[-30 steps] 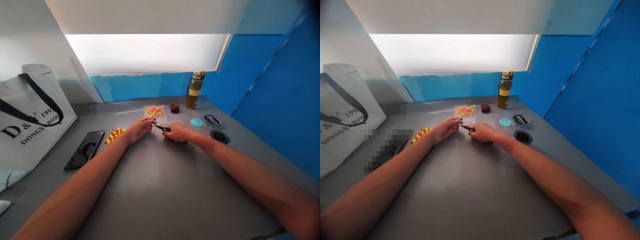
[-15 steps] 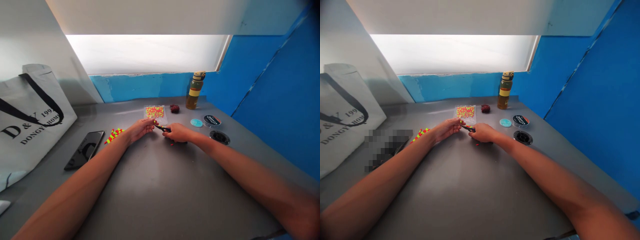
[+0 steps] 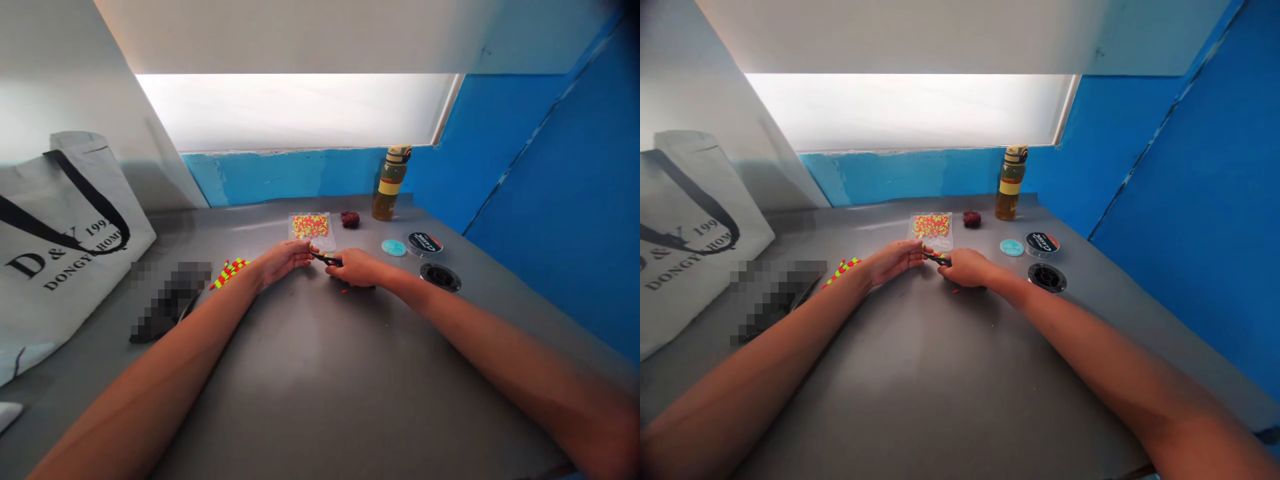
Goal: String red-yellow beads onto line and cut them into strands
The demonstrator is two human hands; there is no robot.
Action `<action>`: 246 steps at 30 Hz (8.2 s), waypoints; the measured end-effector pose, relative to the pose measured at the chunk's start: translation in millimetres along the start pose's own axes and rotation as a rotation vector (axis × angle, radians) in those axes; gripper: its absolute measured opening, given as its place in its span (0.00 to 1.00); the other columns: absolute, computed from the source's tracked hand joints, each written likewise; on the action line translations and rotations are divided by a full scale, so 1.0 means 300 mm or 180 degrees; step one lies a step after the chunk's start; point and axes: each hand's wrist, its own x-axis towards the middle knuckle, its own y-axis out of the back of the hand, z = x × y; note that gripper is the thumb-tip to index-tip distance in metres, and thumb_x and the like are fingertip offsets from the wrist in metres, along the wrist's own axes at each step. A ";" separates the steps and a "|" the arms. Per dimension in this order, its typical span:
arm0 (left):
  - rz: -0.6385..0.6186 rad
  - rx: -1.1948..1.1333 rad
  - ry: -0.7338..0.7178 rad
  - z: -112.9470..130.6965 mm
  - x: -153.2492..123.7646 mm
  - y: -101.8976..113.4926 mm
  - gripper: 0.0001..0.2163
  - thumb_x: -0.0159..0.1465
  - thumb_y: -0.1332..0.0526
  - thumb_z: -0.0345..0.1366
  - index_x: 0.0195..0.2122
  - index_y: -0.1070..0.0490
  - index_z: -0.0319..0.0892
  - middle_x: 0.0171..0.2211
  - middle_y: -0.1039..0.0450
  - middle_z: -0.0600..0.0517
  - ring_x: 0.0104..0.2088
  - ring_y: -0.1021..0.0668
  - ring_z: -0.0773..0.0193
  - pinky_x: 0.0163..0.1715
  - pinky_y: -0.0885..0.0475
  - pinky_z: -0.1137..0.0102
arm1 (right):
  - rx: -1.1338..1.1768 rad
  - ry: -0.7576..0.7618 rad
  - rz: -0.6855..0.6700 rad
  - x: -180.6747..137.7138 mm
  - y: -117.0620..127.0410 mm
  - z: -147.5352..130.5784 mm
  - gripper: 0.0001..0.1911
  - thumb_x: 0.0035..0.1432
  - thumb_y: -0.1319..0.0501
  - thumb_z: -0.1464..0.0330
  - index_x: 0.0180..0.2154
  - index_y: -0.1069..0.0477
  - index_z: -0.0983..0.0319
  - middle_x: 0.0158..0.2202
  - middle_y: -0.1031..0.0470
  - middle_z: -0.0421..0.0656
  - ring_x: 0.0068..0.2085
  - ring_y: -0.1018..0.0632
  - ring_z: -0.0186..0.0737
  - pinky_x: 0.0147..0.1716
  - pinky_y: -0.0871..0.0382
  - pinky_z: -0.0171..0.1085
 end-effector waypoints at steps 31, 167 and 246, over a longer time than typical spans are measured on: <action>-0.0142 0.0371 -0.0074 -0.004 0.009 0.006 0.11 0.62 0.33 0.39 0.41 0.20 0.37 0.48 0.21 0.40 0.43 0.20 0.61 0.44 0.26 0.70 | -0.0246 -0.0139 0.0031 0.007 -0.008 -0.005 0.17 0.67 0.46 0.58 0.42 0.23 0.60 0.41 0.20 0.46 0.37 0.23 0.41 0.29 0.44 0.35; -0.0692 0.1077 -0.0035 0.031 -0.051 -0.022 0.06 0.54 0.29 0.33 0.31 0.23 0.41 0.30 0.23 0.50 0.29 0.26 0.67 0.26 0.38 0.73 | 0.2246 0.0450 0.0743 0.002 -0.040 -0.020 0.17 0.53 0.32 0.58 0.39 0.19 0.63 0.28 0.24 0.40 0.28 0.31 0.33 0.28 0.42 0.33; -0.1148 0.1262 0.0206 0.025 -0.035 -0.011 0.15 0.49 0.27 0.29 0.39 0.24 0.40 0.35 0.25 0.53 0.35 0.25 0.66 0.40 0.34 0.70 | 0.1934 0.0688 0.0374 0.049 -0.108 0.015 0.11 0.52 0.32 0.60 0.32 0.17 0.61 0.28 0.22 0.39 0.32 0.27 0.36 0.33 0.39 0.34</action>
